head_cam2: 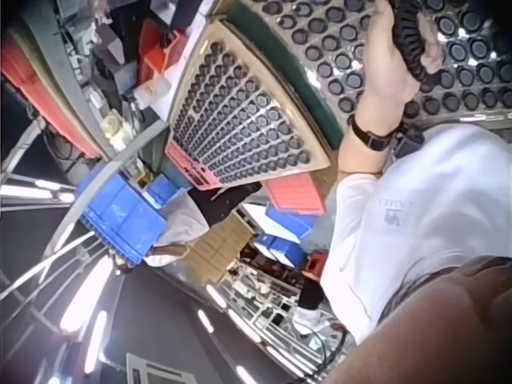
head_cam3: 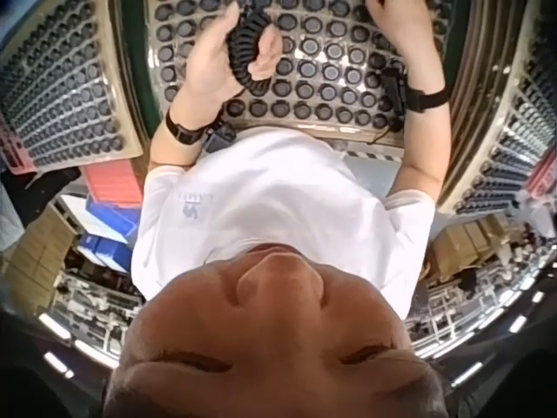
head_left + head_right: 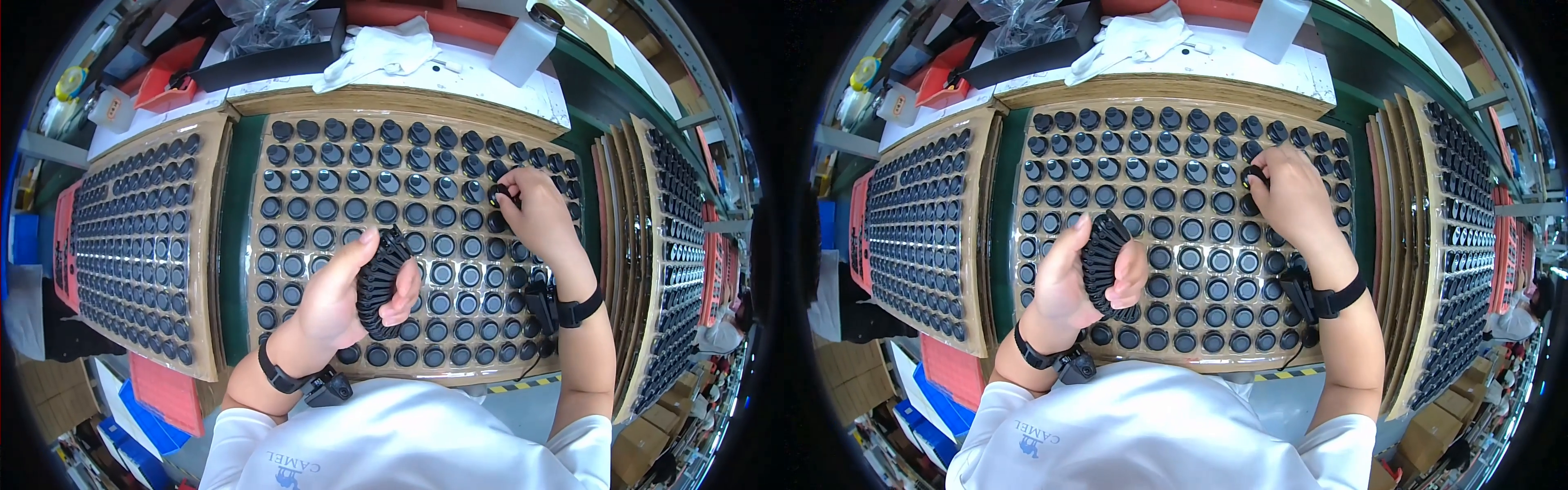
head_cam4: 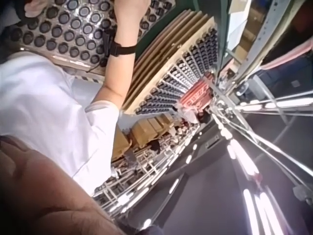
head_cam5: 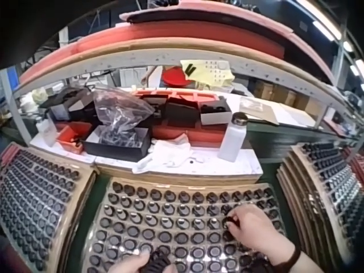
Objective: The person picks up a black component from a tray, attaches a small circular piece to it, and then connects a flexible black tube. They repeat this process for several units, placing each completed assembly back onto the tray.
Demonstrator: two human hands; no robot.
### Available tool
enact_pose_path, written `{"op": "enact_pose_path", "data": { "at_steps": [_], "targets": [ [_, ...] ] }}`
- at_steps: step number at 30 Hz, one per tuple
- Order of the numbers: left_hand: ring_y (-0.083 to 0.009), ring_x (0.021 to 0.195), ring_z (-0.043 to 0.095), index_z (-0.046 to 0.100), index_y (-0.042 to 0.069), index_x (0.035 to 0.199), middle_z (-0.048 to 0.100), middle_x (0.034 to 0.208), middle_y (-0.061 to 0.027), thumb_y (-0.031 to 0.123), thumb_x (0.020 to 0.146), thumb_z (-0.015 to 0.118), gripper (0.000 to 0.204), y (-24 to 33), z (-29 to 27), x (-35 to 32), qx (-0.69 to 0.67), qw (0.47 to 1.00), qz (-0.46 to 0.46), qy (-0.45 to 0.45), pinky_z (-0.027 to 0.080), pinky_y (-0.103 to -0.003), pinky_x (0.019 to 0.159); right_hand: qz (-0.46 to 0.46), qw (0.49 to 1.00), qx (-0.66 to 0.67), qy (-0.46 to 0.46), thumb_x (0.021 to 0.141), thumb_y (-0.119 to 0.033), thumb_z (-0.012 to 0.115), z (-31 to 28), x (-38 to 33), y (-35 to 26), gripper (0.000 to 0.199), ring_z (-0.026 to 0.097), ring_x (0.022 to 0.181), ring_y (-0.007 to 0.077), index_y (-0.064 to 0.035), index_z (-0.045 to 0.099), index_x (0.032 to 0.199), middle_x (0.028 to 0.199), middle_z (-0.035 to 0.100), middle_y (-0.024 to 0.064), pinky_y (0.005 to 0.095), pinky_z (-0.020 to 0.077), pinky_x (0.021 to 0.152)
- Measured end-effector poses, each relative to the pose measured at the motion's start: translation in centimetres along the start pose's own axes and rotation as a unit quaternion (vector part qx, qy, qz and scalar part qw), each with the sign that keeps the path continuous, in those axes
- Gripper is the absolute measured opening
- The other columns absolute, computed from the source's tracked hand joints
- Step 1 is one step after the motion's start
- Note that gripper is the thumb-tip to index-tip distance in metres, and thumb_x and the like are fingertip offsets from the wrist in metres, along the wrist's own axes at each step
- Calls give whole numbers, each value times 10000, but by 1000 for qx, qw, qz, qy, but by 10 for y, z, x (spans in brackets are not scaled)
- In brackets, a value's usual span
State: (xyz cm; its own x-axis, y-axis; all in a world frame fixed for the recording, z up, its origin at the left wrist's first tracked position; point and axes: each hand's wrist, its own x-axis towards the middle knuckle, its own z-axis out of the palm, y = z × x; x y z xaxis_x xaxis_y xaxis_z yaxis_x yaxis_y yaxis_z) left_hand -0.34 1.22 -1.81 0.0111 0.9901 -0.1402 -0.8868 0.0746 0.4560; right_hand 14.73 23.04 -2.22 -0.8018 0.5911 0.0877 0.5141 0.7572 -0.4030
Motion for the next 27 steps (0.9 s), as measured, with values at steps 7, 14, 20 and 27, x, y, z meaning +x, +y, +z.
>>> {"op": "enact_pose_path", "data": {
  "at_steps": [7,14,20,27],
  "targets": [
    [-124,502,384,465,19,700,425,625,-48,503,914,311,552,0,-2,0,7,1000,-21,-17,319,-250,465,-114,991,3,62,780,-59,634,-9,-4,-44,173,540,734,200,-3,584,936,803,558,89,281,446,692],
    [-124,484,385,452,25,676,430,615,-49,493,912,333,537,5,20,0,43,993,-52,93,314,-238,444,-55,862,475,-170,832,-79,617,-8,-20,-96,191,524,775,95,-21,587,1011,857,549,28,235,427,707],
    [-121,496,399,475,12,713,453,622,-56,460,937,333,521,3,4,-2,13,999,-41,-4,334,-241,470,68,794,585,-151,819,-77,632,-2,-19,-65,196,518,772,79,-11,586,997,851,548,28,209,419,715],
    [-135,506,390,459,14,704,415,585,-60,495,922,355,539,-3,13,7,6,999,1,44,317,-254,460,-17,991,-47,125,747,-134,651,-16,-23,19,187,581,797,278,-16,627,890,823,590,132,361,473,742]
  ]
}}
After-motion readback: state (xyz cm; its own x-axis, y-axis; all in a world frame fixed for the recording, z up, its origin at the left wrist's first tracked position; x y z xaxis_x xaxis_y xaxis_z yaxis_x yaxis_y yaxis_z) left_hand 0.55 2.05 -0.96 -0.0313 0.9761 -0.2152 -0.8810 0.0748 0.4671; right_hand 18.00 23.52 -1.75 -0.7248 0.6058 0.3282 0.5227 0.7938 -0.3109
